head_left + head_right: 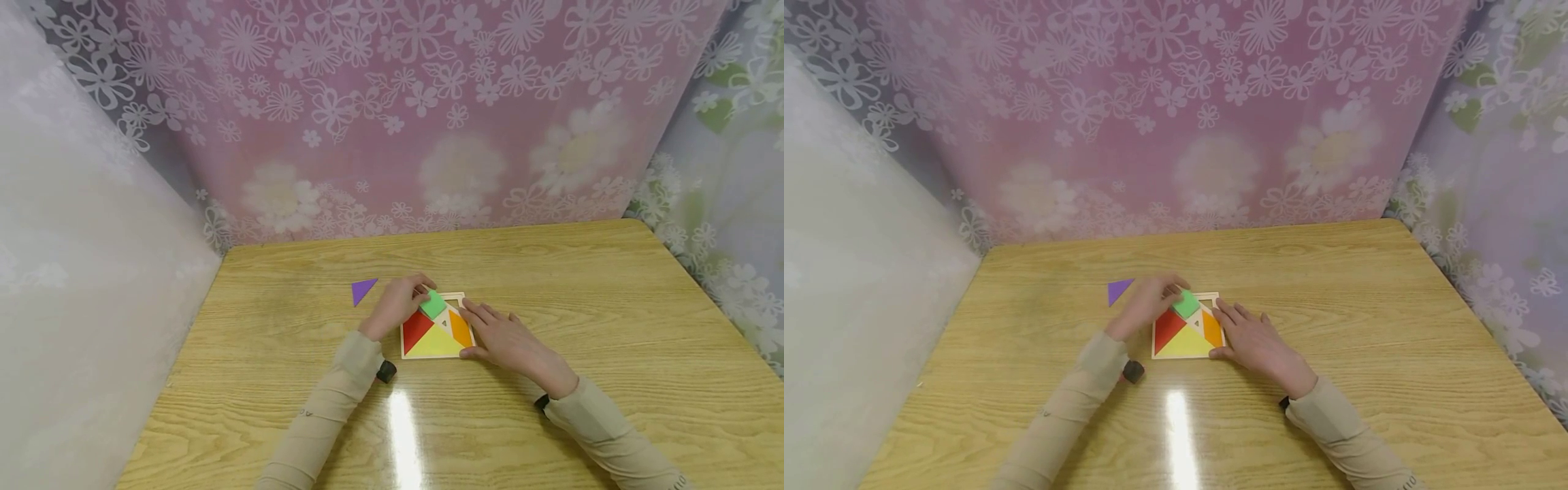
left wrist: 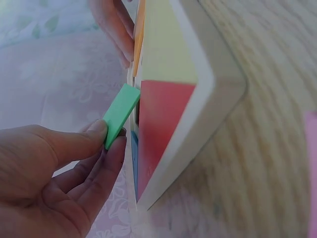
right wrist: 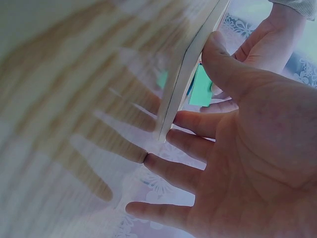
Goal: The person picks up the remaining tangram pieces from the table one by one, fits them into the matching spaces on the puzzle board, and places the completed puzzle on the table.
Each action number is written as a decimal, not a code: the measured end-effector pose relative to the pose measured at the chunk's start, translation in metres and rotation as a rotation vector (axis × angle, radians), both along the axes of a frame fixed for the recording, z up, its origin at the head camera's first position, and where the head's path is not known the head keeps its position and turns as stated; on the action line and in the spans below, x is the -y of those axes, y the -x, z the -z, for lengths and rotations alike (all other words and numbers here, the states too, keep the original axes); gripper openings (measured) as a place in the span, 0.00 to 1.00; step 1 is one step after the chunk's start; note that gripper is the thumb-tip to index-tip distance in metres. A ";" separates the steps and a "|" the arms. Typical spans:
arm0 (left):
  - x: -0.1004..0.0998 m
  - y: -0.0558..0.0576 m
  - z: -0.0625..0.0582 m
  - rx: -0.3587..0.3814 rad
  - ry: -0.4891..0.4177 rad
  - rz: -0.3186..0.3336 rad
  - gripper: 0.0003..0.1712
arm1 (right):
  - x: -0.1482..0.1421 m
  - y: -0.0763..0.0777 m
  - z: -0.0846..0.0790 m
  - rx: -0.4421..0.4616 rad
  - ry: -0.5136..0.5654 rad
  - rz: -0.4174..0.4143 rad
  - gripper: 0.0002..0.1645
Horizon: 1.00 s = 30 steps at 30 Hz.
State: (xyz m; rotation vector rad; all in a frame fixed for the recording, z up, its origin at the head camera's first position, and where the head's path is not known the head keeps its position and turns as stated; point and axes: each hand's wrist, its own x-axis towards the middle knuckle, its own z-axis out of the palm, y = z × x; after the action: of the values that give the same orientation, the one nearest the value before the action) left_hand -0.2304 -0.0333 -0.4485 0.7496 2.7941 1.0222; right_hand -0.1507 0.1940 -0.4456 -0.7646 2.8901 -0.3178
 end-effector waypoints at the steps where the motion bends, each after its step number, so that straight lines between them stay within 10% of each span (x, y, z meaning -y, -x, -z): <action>1: 0.000 0.000 0.001 0.000 0.001 0.004 0.13 | 0.000 0.000 0.000 -0.003 0.000 -0.002 0.47; 30: -0.008 -0.006 -0.003 0.008 0.147 0.021 0.18 | -0.002 0.000 -0.002 -0.028 -0.005 -0.020 0.47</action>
State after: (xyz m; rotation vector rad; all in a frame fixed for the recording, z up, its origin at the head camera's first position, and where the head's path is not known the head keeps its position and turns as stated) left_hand -0.2239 -0.0251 -0.4458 0.7528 2.8103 0.8044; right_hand -0.1508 0.1957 -0.4439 -0.8024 2.9066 -0.3002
